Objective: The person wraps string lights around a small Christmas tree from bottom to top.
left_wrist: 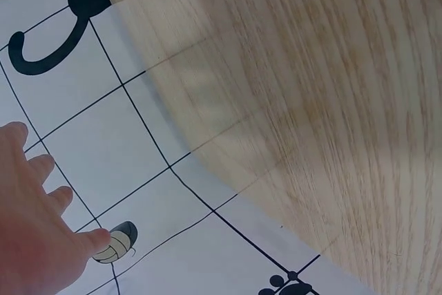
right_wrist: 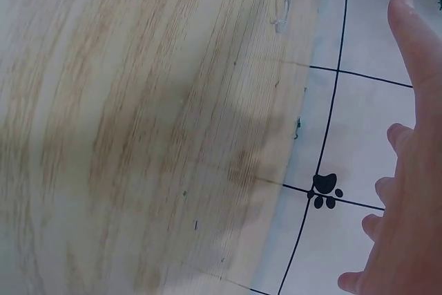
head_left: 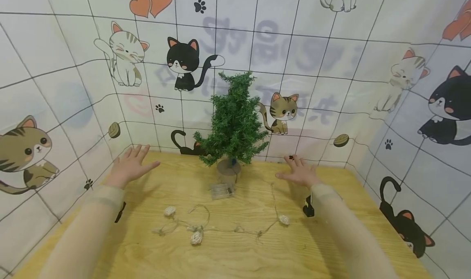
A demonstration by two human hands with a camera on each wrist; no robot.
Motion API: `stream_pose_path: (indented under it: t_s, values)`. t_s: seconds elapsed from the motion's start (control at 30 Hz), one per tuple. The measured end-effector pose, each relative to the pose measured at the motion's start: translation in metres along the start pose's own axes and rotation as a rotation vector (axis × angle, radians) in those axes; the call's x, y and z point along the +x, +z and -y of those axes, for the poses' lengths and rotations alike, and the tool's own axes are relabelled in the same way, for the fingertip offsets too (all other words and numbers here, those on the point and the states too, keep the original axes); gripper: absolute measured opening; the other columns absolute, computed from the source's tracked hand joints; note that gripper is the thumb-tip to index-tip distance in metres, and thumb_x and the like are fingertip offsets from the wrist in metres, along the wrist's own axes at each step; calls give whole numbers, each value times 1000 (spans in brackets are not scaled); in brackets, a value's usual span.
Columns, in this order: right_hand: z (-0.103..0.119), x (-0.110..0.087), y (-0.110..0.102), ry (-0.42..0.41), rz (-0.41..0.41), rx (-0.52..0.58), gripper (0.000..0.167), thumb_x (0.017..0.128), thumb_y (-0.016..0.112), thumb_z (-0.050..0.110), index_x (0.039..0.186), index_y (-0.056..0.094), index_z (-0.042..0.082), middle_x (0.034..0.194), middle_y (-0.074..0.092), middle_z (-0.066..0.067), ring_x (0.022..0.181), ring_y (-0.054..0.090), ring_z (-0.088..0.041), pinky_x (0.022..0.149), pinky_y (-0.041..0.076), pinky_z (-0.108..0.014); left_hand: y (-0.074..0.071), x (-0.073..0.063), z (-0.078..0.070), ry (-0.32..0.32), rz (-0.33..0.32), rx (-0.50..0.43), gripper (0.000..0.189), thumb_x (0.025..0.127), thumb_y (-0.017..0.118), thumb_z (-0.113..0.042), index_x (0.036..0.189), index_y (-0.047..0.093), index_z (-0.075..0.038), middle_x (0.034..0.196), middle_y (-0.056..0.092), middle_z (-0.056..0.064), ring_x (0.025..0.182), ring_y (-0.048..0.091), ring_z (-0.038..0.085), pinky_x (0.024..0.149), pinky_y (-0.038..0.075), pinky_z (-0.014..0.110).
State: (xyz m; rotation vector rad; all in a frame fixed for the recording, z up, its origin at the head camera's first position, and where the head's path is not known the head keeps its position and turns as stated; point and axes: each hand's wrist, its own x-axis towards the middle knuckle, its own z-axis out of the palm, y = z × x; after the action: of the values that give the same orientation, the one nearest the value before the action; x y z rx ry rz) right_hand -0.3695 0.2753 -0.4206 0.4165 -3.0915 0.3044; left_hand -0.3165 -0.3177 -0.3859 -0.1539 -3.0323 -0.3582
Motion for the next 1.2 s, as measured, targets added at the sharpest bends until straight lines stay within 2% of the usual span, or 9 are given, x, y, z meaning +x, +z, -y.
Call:
stream_pose_path:
  t_s: [0.2, 0.43, 0.8, 0.97, 1.2]
  values:
    - [-2, 4, 6, -3, 3, 12, 102, 82, 40, 82, 158, 11, 20, 158, 4, -24, 140, 7, -53, 99, -2, -78, 2, 3, 6, -10, 9, 5, 94, 91, 33, -74, 157, 6, -11, 157, 3, 27, 139, -2, 53, 99, -2, 77]
    - [-6, 9, 6, -17, -2, 33, 98, 85, 45, 76, 157, 13, 17, 157, 6, -27, 138, 7, -56, 96, 3, -81, 2, 7, 1, 9, 17, 17, 94, 91, 33, -74, 157, 7, -11, 157, 4, 26, 140, -1, 52, 100, -1, 76]
    - [3, 5, 1, -18, 19, 44, 97, 86, 47, 74, 157, 15, 16, 158, 7, -25, 140, 7, -54, 98, 7, -79, -3, 8, -2, 10, 11, 4, 95, 91, 35, -73, 156, 10, -9, 157, 6, 28, 140, 0, 52, 101, 1, 76]
    - [17, -10, 5, -90, 35, 86, 94, 88, 51, 69, 157, 16, 14, 159, 5, -23, 140, 8, -52, 100, 8, -78, -1, 5, -8, 48, 22, 43, 94, 91, 32, -75, 157, 9, -12, 158, 6, 25, 141, 1, 51, 102, 3, 76]
    - [46, -45, 10, -277, 91, 241, 91, 87, 63, 58, 155, 23, 14, 159, 10, -20, 141, 10, -49, 101, 12, -77, 3, -13, -41, 190, -11, 59, 87, 93, 38, -69, 157, 15, -14, 158, 12, 21, 141, 11, 49, 103, 13, 74]
